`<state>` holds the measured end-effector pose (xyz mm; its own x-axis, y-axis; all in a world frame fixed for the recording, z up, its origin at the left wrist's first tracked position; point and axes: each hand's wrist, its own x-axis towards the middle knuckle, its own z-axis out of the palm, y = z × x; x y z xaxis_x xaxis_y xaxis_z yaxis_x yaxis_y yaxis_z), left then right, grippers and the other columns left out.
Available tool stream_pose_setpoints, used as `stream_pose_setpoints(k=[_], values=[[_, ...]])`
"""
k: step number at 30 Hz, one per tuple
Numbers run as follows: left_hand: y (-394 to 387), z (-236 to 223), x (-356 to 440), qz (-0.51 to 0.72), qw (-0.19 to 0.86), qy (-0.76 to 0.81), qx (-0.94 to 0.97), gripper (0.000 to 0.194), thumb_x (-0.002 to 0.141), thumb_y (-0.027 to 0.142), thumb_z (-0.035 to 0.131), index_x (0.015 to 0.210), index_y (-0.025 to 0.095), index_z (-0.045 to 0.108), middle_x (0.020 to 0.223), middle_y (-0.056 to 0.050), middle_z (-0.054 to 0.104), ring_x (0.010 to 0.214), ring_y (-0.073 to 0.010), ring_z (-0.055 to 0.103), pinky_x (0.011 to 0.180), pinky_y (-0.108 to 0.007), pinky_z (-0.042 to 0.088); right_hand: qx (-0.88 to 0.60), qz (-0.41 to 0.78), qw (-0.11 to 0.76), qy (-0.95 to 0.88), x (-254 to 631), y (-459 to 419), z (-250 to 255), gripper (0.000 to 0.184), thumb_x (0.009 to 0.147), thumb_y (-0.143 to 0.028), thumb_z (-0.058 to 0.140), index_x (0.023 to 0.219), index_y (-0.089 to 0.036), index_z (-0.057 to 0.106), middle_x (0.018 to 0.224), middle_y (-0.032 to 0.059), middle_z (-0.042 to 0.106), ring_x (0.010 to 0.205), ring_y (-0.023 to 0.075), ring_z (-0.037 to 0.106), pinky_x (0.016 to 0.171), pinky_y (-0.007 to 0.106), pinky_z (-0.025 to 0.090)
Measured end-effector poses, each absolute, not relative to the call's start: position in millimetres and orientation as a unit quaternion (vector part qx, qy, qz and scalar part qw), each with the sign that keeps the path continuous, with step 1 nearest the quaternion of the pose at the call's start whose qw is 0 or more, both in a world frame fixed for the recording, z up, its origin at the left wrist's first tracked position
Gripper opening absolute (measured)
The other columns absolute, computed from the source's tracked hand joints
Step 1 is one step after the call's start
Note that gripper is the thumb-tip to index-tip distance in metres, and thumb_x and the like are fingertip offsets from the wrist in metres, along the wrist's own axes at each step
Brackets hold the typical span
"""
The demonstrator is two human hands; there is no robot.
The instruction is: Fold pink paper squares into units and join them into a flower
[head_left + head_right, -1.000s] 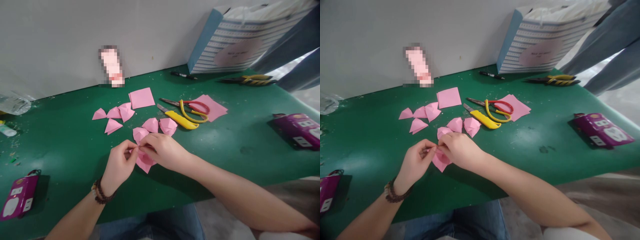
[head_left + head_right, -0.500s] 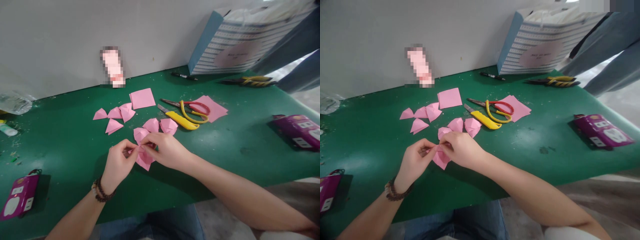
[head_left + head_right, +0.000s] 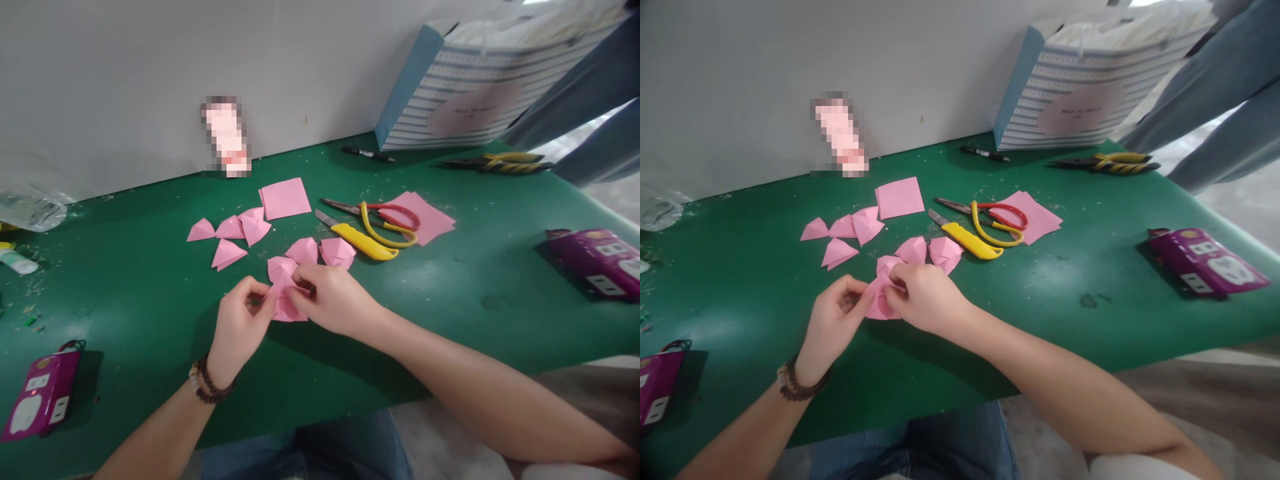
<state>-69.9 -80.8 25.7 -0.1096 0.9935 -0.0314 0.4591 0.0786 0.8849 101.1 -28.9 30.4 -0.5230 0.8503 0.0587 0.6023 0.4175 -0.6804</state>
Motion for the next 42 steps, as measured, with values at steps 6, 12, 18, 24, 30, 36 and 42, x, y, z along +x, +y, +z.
stream_pose_setpoints(k=[6, 12, 18, 24, 30, 36, 42], values=[[-79.1, 25.8, -68.5, 0.319, 0.419, 0.611, 0.591, 0.006, 0.083, 0.026, 0.057, 0.084, 0.020, 0.058, 0.083, 0.000, 0.065, 0.078, -0.0136, 0.063, 0.066, -0.023, 0.051, -0.393, 0.283, 0.169, -0.858, 100.7, -28.3, 25.1, 0.020, 0.075, -0.011, 0.055, 0.058, -0.016, 0.046, 0.055, -0.0033, 0.049, 0.049, 0.0064, 0.038, 0.049, 0.023, 0.024], [-79.7, 27.0, -68.4, 0.345, 0.280, 0.655, 0.611, 0.016, 0.084, 0.025, 0.054, 0.069, 0.019, 0.050, 0.064, 0.003, 0.057, 0.058, -0.0112, 0.055, 0.054, -0.022, 0.044, -0.433, 0.364, 0.204, -0.799, 101.7, -29.6, 31.1, 0.008, 0.082, -0.023, 0.057, 0.085, -0.017, 0.060, 0.074, 0.0011, 0.066, 0.061, 0.0109, 0.057, 0.053, 0.021, 0.037], [-81.1, 29.5, -65.4, 0.344, 0.339, 0.637, 0.600, 0.005, 0.083, 0.025, 0.056, 0.084, 0.020, 0.057, 0.080, 0.000, 0.063, 0.074, -0.0134, 0.062, 0.064, -0.022, 0.050, -0.442, 0.373, 0.205, -0.790, 103.0, -27.4, 28.0, 0.006, 0.081, -0.016, 0.054, 0.080, -0.016, 0.061, 0.073, 0.0025, 0.068, 0.063, 0.0125, 0.061, 0.054, 0.022, 0.041], [-80.7, 28.4, -68.3, 0.326, 0.357, 0.634, 0.604, 0.013, 0.085, 0.029, 0.055, 0.081, 0.020, 0.062, 0.078, 0.000, 0.067, 0.071, -0.0139, 0.063, 0.063, -0.024, 0.049, -0.416, 0.401, 0.212, -0.788, 101.2, -28.2, 28.4, 0.006, 0.082, -0.016, 0.057, 0.080, -0.017, 0.063, 0.073, 0.0016, 0.069, 0.062, 0.0120, 0.062, 0.055, 0.022, 0.044], [-80.9, 31.1, -66.9, 0.350, 0.325, 0.649, 0.593, 0.017, 0.086, 0.033, 0.056, 0.077, 0.019, 0.061, 0.072, 0.001, 0.065, 0.064, -0.0132, 0.059, 0.057, -0.023, 0.045, -0.413, 0.471, 0.262, -0.734, 100.7, -27.5, 29.5, 0.008, 0.083, -0.021, 0.057, 0.083, -0.018, 0.065, 0.081, 0.0020, 0.071, 0.069, 0.0121, 0.065, 0.064, 0.023, 0.051], [-80.8, 32.0, -66.2, 0.353, 0.358, 0.639, 0.582, 0.013, 0.084, 0.028, 0.058, 0.075, 0.019, 0.061, 0.072, 0.001, 0.065, 0.065, -0.0128, 0.060, 0.059, -0.022, 0.047, -0.401, 0.405, 0.285, -0.771, 100.4, -28.7, 27.8, 0.007, 0.080, -0.017, 0.059, 0.081, -0.017, 0.066, 0.075, 0.0023, 0.069, 0.066, 0.0126, 0.063, 0.061, 0.024, 0.050], [-80.4, 33.6, -68.4, 0.355, 0.375, 0.639, 0.570, 0.011, 0.082, 0.026, 0.059, 0.074, 0.019, 0.062, 0.069, 0.001, 0.064, 0.062, -0.0125, 0.059, 0.056, -0.022, 0.046, -0.366, 0.421, 0.306, -0.771, 100.7, -28.9, 26.4, 0.007, 0.081, -0.015, 0.059, 0.085, -0.017, 0.064, 0.079, 0.0015, 0.069, 0.069, 0.0114, 0.065, 0.065, 0.023, 0.052]])
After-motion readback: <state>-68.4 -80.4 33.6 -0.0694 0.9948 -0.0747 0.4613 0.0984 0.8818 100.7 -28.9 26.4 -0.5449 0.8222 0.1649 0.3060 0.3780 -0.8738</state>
